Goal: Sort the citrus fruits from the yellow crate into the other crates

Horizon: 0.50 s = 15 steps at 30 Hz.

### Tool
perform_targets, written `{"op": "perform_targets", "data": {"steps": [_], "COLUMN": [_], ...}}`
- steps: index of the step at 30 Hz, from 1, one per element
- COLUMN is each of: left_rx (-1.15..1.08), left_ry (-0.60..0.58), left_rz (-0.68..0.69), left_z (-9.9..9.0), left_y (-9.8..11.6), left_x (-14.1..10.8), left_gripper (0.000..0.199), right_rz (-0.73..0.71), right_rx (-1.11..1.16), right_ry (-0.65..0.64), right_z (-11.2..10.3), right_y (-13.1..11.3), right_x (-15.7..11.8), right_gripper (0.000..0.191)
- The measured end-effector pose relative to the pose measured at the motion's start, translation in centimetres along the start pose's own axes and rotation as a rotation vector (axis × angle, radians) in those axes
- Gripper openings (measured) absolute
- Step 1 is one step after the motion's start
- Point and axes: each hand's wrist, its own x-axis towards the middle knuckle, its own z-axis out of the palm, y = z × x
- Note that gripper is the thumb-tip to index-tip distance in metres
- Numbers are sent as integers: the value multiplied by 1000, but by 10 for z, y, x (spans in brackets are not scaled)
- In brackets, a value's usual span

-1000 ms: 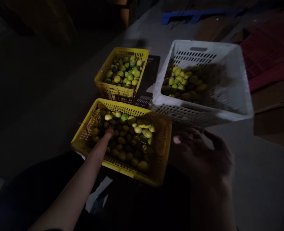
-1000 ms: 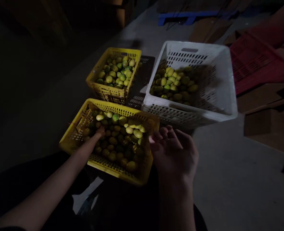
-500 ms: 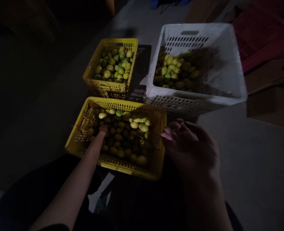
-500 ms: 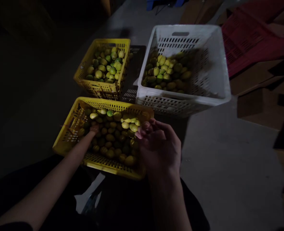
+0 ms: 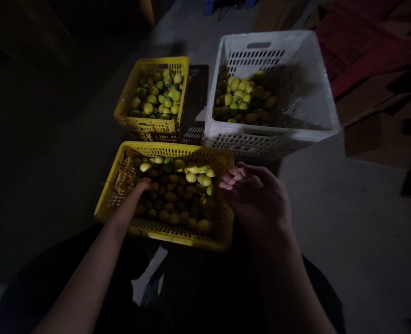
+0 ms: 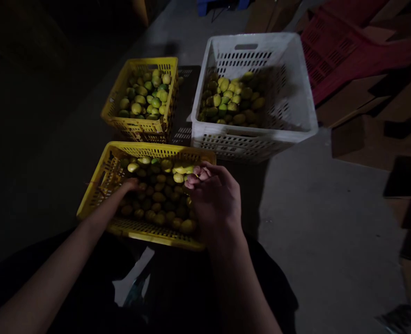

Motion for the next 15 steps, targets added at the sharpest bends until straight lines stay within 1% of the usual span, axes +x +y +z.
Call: {"op": "perform_targets", "data": {"steps": [2,3,4,6,7,8,9,10,11,12,13,14,15], "left_rx": [-75,-111,-163,-289,-482,-645,-749,-794,-793,-759,-724,-694,-674], "left_ry": [19,38,72,148,233,280,314,351,400,457,527,600,666], "left_rz": [46,70,103,193,291,401,510,608,688,745,775,782,765], "left_z": [-14,-23,-36,-67,-85,-103,-120,-134,-145,-152,-155,-153,-148], "left_y": [10,17,26,47,58,70,81,91,99,106,111,113,112], "left_x": [-14,-23,-34,-64,-83,-104,-127,-150,-172,-191,-205,-214,-216], "left_gripper": [41,44,48,56,59,60,60,58,55,52,48,45,43], "right_rz": [8,0,-17,-57,-67,-68,-60,-49,-32,-14,10,40,74], "right_rx": [-31,-51,-75,-133,-163,-188,-203,-206,-197,-179,-158,-139,-121], "right_ry": [-11,-4,8,41,58,71,71,52,10,-39,-80,-104,-108], "right_z": [0,0,0,0,0,0,0,0,1,1,2,2,1], "right_y": [4,6,9,16,19,21,24,26,27,27,27,27,26], "right_x": [0,-1,-2,-4,-6,-8,-9,-11,-13,-15,-17,-18,-20], "right_gripper": [4,4,6,12,15,16,18,20,22,25,28,29,29]}}
